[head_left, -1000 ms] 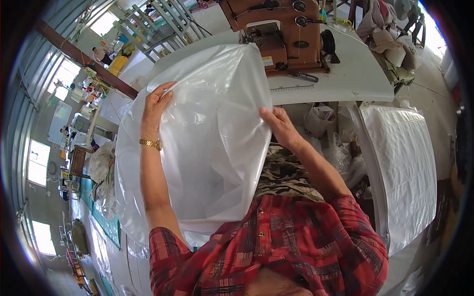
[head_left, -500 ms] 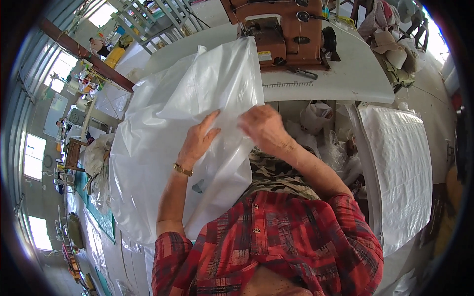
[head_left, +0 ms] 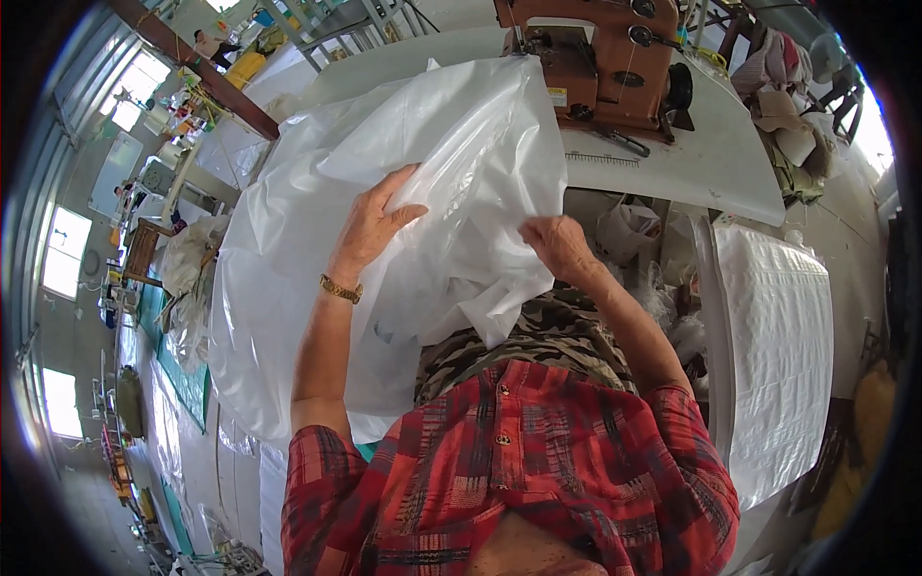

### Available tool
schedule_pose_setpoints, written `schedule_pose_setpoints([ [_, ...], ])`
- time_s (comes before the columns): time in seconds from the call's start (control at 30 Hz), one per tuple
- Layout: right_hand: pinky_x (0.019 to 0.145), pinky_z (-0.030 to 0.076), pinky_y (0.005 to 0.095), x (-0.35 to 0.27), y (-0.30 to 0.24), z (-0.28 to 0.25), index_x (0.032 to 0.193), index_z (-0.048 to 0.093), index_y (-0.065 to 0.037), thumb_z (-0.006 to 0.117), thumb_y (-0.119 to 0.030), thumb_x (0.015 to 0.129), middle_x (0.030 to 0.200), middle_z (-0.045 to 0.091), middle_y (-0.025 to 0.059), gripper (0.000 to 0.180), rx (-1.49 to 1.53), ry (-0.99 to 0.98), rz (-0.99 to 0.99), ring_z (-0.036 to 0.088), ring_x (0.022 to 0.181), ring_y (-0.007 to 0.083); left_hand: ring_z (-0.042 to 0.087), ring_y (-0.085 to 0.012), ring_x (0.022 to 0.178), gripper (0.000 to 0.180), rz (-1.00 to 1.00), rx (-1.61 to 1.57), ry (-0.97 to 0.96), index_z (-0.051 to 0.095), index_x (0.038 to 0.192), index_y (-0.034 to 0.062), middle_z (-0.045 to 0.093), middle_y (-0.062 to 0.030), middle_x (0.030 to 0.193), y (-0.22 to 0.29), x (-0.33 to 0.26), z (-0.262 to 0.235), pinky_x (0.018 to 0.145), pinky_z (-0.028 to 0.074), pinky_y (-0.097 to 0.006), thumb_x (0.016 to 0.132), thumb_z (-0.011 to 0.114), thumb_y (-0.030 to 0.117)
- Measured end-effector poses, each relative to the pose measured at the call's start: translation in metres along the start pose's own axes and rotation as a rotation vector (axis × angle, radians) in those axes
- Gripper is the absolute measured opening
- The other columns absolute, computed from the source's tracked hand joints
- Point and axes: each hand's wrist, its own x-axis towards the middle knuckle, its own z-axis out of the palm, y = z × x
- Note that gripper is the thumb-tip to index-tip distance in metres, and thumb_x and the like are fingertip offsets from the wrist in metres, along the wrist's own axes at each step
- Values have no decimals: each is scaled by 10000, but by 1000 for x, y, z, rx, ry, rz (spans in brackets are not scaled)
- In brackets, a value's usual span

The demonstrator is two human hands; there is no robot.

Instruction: Sewing and folding large white woven plastic bags using an industrial sewing machine.

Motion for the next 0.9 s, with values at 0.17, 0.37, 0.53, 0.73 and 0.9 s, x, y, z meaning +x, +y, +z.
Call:
schedule_pose_setpoints([
  [0.17, 664, 532, 366, 18, -57, -62, 1030, 631, -22, 600, -137, 898, 926, 686, 140, 178, 1110, 652, -31, 665, 708, 277, 595, -203, 1109, 529, -29, -65, 11, 530, 1300, 14, 611, -142, 1254, 5, 2, -3, 947, 461, -327, 865, 706, 258],
  [0.37, 648, 502, 368, 34, -67, -45, 1060, 602, -65, 632, -197, 888, 957, 658, 88, 219, 207, 670, -456, 629, 693, 283, 522, -82, 796, 408, -72, -23, 87, 567, 1266, 21, 611, -32, 871, 13, 6, -6, 746, 434, -217, 898, 672, 159],
  [0.53, 630, 493, 420, 26, -49, 15, 906, 589, -72, 583, -261, 914, 836, 637, 114, 188, 143, 451, -261, 631, 692, 327, 320, -44, 638, 362, -106, -152, 125, 586, 1251, 32, 410, 63, 662, 1, 12, -7, 602, 324, -179, 924, 643, 176],
  [0.73, 645, 494, 430, 16, -78, -32, 950, 636, -14, 590, -343, 924, 898, 681, 136, 332, 553, 395, 36, 654, 713, 296, 353, -49, 640, 370, -68, -190, 125, 588, 1254, 34, 453, 79, 687, -1, 14, -11, 622, 357, -196, 949, 610, 244],
  [0.9, 577, 455, 299, 43, -97, -8, 975, 674, -1, 671, -425, 877, 816, 649, 25, 435, 1657, 356, 48, 584, 725, 108, 432, -90, 614, 351, -117, 32, 108, 609, 1239, 72, 520, 22, 716, 27, 9, -15, 653, 404, -222, 921, 637, 218],
])
